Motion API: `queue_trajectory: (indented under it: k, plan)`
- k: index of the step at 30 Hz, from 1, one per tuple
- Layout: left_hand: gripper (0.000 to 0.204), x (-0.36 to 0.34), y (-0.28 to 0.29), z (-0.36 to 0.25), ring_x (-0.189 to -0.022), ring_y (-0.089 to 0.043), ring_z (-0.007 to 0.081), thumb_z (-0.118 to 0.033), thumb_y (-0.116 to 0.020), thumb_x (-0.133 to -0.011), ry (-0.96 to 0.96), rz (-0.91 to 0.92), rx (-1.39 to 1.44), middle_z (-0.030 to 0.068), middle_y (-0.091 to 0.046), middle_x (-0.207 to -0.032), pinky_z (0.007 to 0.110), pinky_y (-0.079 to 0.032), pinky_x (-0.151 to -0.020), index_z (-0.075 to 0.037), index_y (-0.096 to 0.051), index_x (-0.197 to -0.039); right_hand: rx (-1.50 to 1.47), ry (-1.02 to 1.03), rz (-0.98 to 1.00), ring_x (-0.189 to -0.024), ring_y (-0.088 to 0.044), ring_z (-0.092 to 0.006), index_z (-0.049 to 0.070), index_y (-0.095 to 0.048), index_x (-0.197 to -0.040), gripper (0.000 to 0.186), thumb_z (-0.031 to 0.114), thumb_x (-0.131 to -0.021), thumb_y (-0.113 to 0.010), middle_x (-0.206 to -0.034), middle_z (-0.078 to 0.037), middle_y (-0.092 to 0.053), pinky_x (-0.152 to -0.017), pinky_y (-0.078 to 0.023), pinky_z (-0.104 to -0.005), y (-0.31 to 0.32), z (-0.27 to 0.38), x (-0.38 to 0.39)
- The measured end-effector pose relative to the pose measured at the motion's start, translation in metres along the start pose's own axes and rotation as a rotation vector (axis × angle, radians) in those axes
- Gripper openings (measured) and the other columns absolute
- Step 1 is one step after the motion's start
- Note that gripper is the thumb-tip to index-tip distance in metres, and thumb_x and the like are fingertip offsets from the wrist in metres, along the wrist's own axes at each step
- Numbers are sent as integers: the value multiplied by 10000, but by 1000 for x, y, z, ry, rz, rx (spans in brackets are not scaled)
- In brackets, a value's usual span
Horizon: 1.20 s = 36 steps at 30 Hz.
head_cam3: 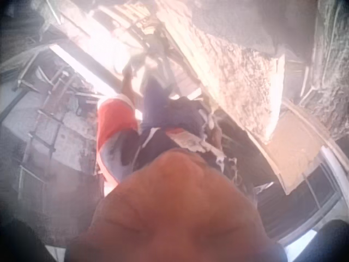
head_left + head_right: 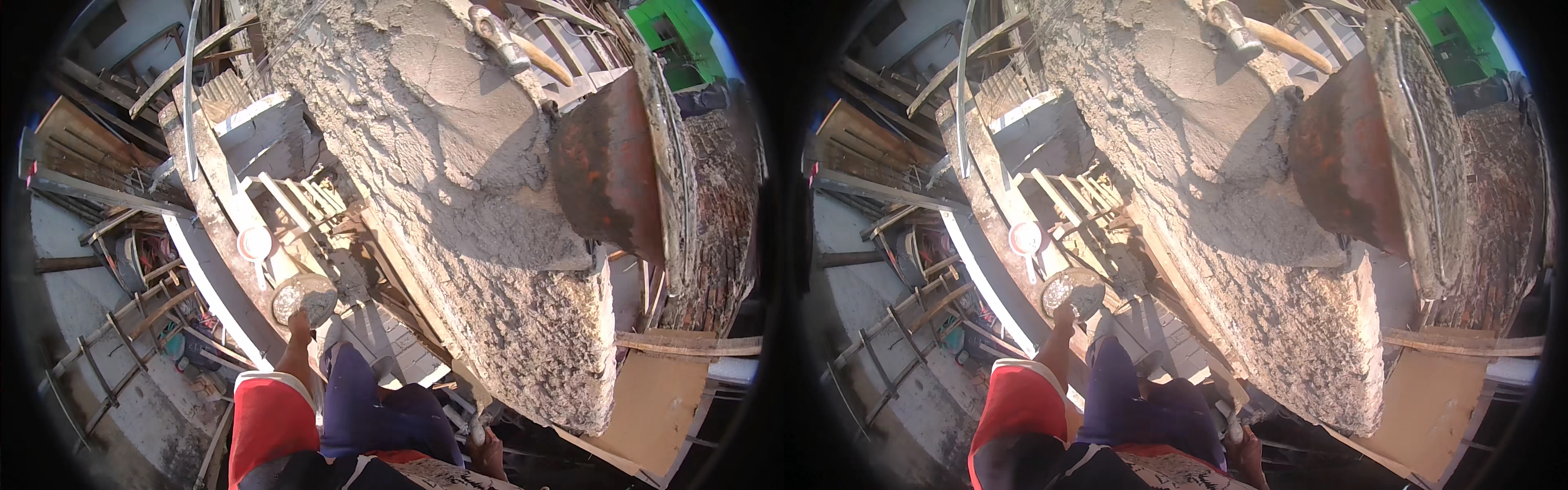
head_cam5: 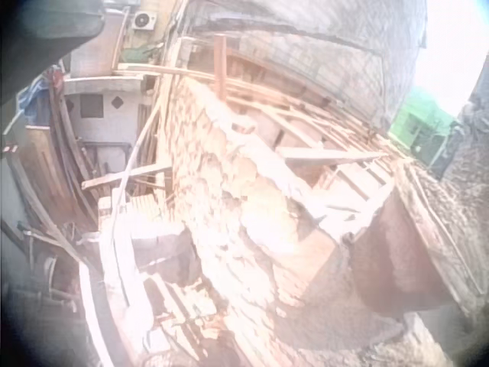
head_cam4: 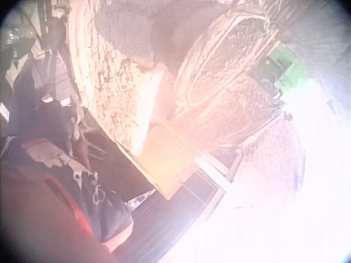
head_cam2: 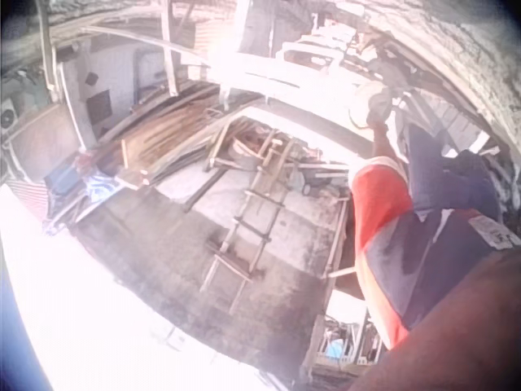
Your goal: The person scoops wet cement from a metal bowl using a trowel and applies it to a wooden board. They repeatedly transfer the cement from the bowl to the board, smoothing it with the trowel. The person also uses a wooden stick to scrape the remaining cement from the bowl.
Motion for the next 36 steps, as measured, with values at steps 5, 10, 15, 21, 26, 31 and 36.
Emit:
queue_trajectory:
  k: [5, 10, 15, 21, 26, 31, 36]
  plan:
    - [454, 76, -30, -16, -913, -687, 292, -339, -620, -1013, 57, 260, 166, 152, -696, -1111, 441, -567, -750, 3, -623, -1311, 33, 102, -75, -890, -712, -477, -1, -676, -1121, 483, 386, -855, -789, -935, -273, -723, -764, -568, -539, 26, -34, 21]
    - [343, 266, -9, -117, -701, -644, 202, -347, -697, -962, -85, 195, 32, 63, -666, -908, 337, -471, -523, -11, -706, -1033, -384, 257, -122, -899, -735, -421, 34, -673, -1174, 505, 388, -843, -812, -956, -230, -741, -773, -575, -506, 40, -46, 33]
    - [299, 534, 2, -204, -564, -455, 110, -409, -705, -988, -221, 400, 45, -51, -452, -679, 294, -426, -538, -167, -595, -852, -681, 279, -180, -928, -741, -275, 17, -658, -1202, 434, 281, -885, -792, -1016, -187, -729, -824, -573, -387, 72, -56, 65]
    - [164, 809, -31, -250, -613, -374, 55, -266, -656, -1043, -374, 965, 182, -73, -377, -704, 250, -373, -592, -136, -585, -972, -886, 271, -567, -799, -679, -320, 5, -628, -1055, 298, 158, -835, -758, -895, -169, -680, -747, -539, -415, 97, -97, 92]
    - [187, 953, -99, -265, -595, -352, 50, -179, -540, -1094, -310, 1514, 229, -30, -412, -692, 222, -382, -533, -73, -531, -941, -931, 274, -754, -806, -686, -340, 0, -629, -1093, 321, 148, -840, -757, -894, -182, -689, -739, -538, -414, 122, -137, 134]
    - [218, 1020, -190, -258, -556, -331, 56, -131, -535, -1088, -149, 1884, 112, -33, -395, -652, 208, -362, -506, -71, -530, -878, -879, 107, -1037, -838, -675, -368, -10, -617, -1180, 378, 165, -875, -756, -946, -211, -693, -778, -537, -421, 88, -199, 161]
    - [153, 1041, -256, -225, -560, -348, 45, -94, -580, -1058, -200, 1885, -28, -45, -399, -655, 202, -349, -497, -90, -533, -913, -924, -35, -1114, -936, -656, -406, -31, -566, -1295, 488, 206, -914, -760, -1057, -246, -660, -853, -528, -441, 111, -208, 239]
Point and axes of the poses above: each hand's wrist, its own x-axis away from the middle knuckle, its own y-axis out of the back of the hand, z = x × y, the point moved 3 cm from there along -x, towards the middle knuckle
